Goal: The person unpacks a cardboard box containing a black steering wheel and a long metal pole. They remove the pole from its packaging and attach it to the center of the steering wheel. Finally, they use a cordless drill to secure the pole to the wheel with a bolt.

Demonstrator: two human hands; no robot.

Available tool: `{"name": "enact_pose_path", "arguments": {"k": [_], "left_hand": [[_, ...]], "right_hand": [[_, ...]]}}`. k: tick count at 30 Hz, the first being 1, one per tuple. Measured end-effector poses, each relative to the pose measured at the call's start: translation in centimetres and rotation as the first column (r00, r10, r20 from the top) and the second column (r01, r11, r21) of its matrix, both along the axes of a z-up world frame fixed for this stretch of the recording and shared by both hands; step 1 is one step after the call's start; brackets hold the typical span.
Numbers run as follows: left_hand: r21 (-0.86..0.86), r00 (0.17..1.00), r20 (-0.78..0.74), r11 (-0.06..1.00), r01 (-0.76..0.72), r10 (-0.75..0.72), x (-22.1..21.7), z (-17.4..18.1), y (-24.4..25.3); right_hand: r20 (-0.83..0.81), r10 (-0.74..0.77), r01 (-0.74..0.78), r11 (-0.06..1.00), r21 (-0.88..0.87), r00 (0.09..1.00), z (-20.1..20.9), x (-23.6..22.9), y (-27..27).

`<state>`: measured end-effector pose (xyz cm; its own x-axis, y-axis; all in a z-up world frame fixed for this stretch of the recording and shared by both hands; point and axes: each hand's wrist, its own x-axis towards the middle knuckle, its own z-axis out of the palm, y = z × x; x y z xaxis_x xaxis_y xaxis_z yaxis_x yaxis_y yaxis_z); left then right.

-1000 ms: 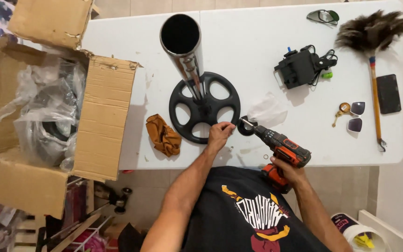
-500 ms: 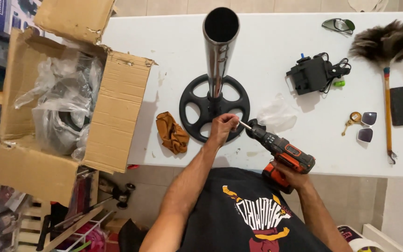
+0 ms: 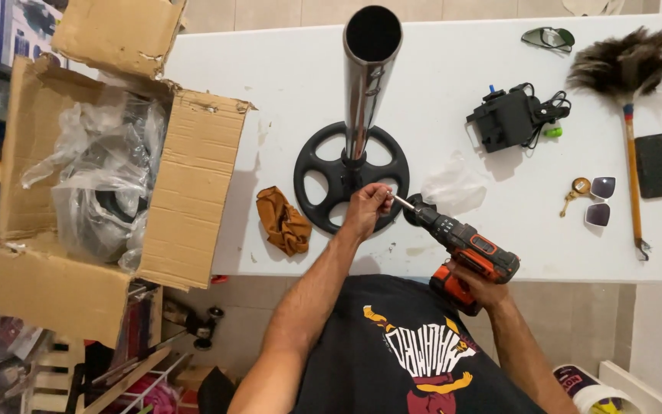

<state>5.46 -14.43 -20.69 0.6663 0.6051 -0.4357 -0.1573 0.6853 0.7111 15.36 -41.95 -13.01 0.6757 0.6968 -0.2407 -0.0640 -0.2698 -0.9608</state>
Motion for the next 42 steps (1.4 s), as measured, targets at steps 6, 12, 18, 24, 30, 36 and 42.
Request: {"name": "enact_pose_path", "arguments": {"k": [6,12,18,24,30,36,42], "left_hand": [[-0.008,1.000,0.015,1.000,0.000,0.000,0.0,-0.9,-0.2],[0.132,0.998,-0.061,0.991,0.028,-0.020,-0.1,-0.1,0.0],[0.168,0.996,-0.089,0.986,0.011,0.004,0.0,2.1,-0.1],[0.169,0.997,-0.076,0.986,-0.002,0.015,0.0,1.4,-0.1],[0.183,0.997,-0.072,0.983,0.005,0.008,0.0,1.0,0.2],[0.180,0.997,-0.076,0.984,-0.018,0.032,0.0,0.7,0.2],[0.189,0.995,-0.103,0.982,0.018,0.002,-0.2,1.8,0.9]], "right_hand": [[0.073,0.016,-0.019,0.999,0.041,0.997,3.7,-0.3,1.8],[0.102,-0.014,0.016,1.000,-0.027,0.995,-0.2,-0.4,-0.2],[0.070,-0.006,0.005,1.000,0.012,0.998,0.8,-0.3,0.5],[0.086,-0.002,0.001,1.000,0.000,0.996,-0.9,0.1,-0.2],[0.062,0.017,-0.020,0.998,0.054,0.998,3.9,-0.5,2.2],[0.087,0.015,-0.017,1.000,0.021,0.996,3.8,-1.1,2.4],[0.085,-0.011,0.014,0.999,-0.033,0.996,2.3,-1.4,1.6]]}}
